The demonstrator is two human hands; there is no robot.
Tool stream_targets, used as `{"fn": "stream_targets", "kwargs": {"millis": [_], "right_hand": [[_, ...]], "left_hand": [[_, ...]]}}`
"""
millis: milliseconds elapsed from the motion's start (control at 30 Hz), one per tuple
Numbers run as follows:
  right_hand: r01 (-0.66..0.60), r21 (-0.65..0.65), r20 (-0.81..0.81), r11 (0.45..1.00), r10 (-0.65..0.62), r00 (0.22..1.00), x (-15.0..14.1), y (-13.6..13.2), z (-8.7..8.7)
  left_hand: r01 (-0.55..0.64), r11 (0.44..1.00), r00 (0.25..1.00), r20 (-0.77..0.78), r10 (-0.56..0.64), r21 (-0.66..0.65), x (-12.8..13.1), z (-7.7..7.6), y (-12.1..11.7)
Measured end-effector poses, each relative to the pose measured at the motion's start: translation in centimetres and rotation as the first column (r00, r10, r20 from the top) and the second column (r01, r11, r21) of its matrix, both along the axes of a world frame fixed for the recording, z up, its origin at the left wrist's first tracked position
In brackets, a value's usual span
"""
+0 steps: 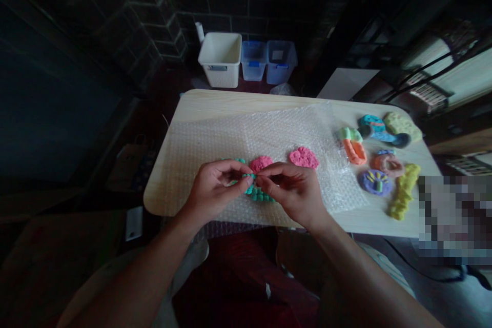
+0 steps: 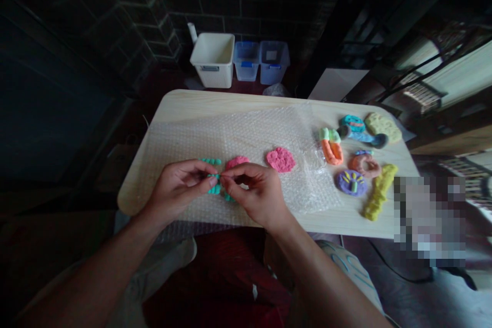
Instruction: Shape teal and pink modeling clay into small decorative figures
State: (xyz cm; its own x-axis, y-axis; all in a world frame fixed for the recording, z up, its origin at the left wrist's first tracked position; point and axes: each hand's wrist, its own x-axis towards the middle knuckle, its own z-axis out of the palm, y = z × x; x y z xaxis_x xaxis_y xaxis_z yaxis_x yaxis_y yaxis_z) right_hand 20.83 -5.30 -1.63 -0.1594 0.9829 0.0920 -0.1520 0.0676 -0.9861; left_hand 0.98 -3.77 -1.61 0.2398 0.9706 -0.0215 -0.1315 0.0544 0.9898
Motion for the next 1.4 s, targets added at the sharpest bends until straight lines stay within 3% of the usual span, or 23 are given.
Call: {"fn": "stream_targets", "kwargs": {"millis": [467,733,967,1400], "right_hand": [[0.004,-0.061,0.017,0.998,-0.003,1.0,-0.1,0.0,0.1],[0.033,0.056,0.134,0.998,-0.041,0.99,-0.1,0.0,0.7],[0.102,0.066,0.119,0.993,-0.109,0.987,-0.1,0.0,0.7],[0.029,0.283,0.267,0.959,-0.108,0.958,-0.2,-0.2,1.2]], "left_hand": [[-0.044,0.997,0.996,-0.073,0.048,0.062,-0.1,-0.1,-0.2],[-0.039,0.996,0.996,-0.073,0.045,0.075,-0.1,-0.1,-0.2],[-0.08,0.992,0.992,-0.086,0.088,0.095,-0.1,-0.3,-0.1],[-0.098,0.991,0.987,-0.118,0.108,0.09,0.1,-0.2,-0.3]]}}
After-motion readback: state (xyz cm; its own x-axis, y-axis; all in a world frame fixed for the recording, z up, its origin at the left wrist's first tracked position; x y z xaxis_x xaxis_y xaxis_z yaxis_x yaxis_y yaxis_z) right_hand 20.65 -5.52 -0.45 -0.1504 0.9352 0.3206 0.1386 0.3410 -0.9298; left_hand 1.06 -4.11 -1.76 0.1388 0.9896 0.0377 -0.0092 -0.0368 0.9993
